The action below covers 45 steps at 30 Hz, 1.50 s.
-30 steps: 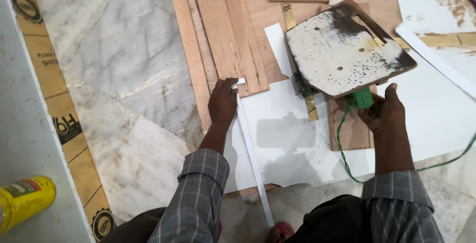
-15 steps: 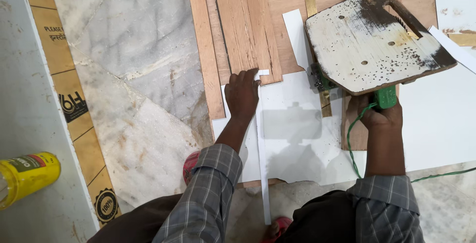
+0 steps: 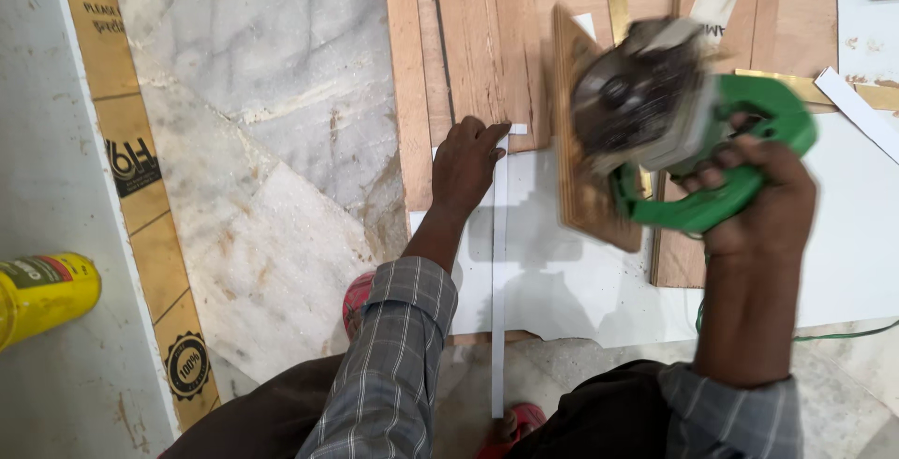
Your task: The person picks up a white plastic strip and uses a green electric jigsaw to cut it on a wooden workbench. After cutting, the person inspects the piece and places it on a nearby surface.
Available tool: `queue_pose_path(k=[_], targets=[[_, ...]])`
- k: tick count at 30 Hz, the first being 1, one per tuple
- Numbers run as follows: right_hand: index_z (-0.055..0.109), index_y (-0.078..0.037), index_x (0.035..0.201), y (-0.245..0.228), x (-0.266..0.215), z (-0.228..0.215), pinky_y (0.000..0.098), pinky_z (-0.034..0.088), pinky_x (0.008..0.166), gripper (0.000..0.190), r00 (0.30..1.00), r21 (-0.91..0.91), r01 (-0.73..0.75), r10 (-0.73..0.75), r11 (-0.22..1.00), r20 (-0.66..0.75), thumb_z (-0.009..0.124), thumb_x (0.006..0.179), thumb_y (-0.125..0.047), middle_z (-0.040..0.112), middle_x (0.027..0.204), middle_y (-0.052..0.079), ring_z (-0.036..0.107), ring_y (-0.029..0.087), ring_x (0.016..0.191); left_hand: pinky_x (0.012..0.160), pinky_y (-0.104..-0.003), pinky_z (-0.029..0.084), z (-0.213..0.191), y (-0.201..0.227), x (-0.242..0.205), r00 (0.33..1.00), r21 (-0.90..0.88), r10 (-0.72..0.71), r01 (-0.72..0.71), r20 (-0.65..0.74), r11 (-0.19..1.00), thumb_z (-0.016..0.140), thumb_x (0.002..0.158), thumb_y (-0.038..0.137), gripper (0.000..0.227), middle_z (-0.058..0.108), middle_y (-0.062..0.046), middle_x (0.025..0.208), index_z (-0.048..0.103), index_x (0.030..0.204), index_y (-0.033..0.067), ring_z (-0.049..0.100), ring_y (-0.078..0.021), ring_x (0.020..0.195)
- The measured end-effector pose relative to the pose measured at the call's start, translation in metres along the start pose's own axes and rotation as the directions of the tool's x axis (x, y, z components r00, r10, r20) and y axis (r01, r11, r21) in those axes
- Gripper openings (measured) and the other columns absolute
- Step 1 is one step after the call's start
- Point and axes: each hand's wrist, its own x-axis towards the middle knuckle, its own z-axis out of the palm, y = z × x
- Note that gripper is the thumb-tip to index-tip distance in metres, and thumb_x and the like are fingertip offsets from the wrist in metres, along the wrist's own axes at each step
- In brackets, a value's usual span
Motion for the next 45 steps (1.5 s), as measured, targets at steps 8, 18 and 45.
queue_pose_path(k=[8, 18, 45], targets=[[0.059, 0.004, 0.117, 0.042, -0.063, 0.059, 0.0314, 0.050, 0.055, 0.032, 0.978, -0.478, 0.197, -0.206, 0.856, 0.034, 0.061, 0.086, 0.003, 0.061, 0.088, 0.010, 0.057, 0.017, 0.063, 0.080, -0.041, 0.053, 0.008, -0.016, -0.004, 0.979, 0.108, 0.206, -0.205, 0.005, 0.973, 0.066, 0.092, 0.010, 0.026, 0.063, -0.002, 0.123, 0.073, 0.116, 0.0180, 0.062, -0.0263, 0.098], [0.055, 0.001, 0.122, 0.070, -0.065, 0.035, 0.0319, 0.053, 0.056, 0.031, 0.971, -0.537, 0.227, -0.233, 0.812, 0.059, 0.062, 0.092, 0.004, 0.065, 0.094, 0.010, 0.062, 0.017, 0.064, 0.078, -0.041, 0.052, 0.007, -0.012, -0.003, 0.973, 0.057, 0.226, -0.223, -0.050, 0.973, 0.072, 0.087, 0.010, 0.021, 0.065, -0.002, 0.122, 0.067, 0.107, 0.0129, 0.061, -0.0256, 0.092], [0.063, 0.001, 0.105, 0.061, -0.057, 0.020, 0.0310, 0.054, 0.055, 0.016, 0.991, -0.548, 0.116, -0.131, 0.829, 0.012, 0.066, 0.089, 0.005, 0.065, 0.089, 0.010, 0.063, 0.016, 0.064, 0.080, -0.045, 0.050, 0.017, -0.003, 0.009, 1.000, -0.059, 0.003, -0.004, -0.009, 0.998, 0.080, 0.081, 0.008, 0.033, 0.060, -0.007, 0.110, 0.061, 0.107, 0.0111, 0.066, -0.0280, 0.099]])
